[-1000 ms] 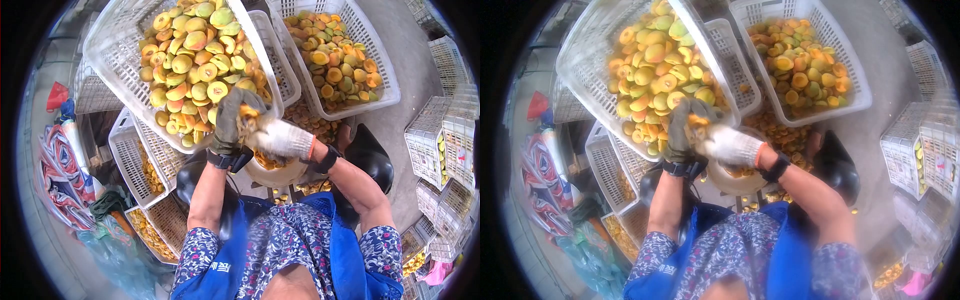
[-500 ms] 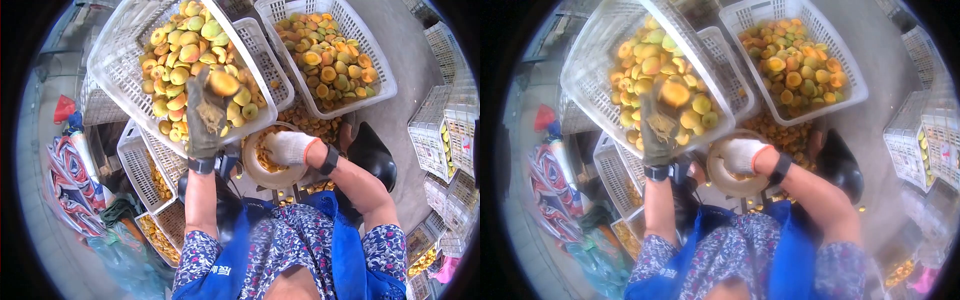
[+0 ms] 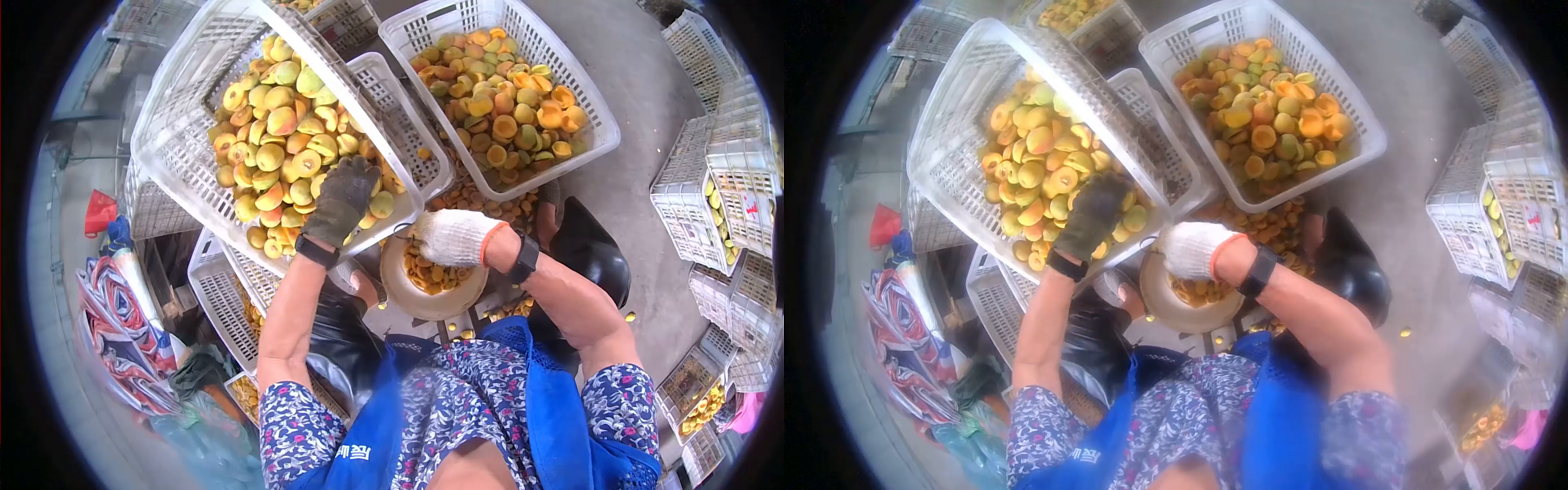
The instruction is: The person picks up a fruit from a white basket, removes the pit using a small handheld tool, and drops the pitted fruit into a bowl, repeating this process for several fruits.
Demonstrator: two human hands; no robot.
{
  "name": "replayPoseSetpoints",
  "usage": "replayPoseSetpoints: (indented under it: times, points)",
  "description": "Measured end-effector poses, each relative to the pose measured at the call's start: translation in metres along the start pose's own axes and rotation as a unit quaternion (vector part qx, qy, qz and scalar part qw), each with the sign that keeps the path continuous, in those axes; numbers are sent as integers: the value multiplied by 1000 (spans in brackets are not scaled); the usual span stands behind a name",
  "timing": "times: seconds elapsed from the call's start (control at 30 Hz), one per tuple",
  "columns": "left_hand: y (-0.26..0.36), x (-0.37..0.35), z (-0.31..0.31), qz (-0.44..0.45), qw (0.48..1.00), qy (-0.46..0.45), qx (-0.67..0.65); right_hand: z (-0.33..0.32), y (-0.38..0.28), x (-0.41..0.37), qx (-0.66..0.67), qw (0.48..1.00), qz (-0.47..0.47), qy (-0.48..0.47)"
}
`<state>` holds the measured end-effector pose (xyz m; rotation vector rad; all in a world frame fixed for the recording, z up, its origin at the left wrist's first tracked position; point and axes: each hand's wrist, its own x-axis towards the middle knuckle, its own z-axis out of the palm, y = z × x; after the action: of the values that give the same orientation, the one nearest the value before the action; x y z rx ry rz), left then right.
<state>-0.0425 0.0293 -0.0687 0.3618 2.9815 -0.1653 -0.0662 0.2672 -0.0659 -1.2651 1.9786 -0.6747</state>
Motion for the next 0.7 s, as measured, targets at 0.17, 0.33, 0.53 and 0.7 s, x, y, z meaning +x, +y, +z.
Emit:
replayPoseSetpoints:
  times: [0.17,0.33,0.53,0.7]
  points:
    - [-10,2,-5,-20,1000,5,-19,-25,5,3,-124,972,-143,142]
    - [11,-31,-59,-231,545,151,-792,-50,-16,2,41,961,-47,268]
    - [42,-44,-60,-168,511,209,-817,-31,-31,8,76,935,-113,328]
    - [56,-39,-60,-203,402,188,-873,-22,-30,16,41,937,-124,324]
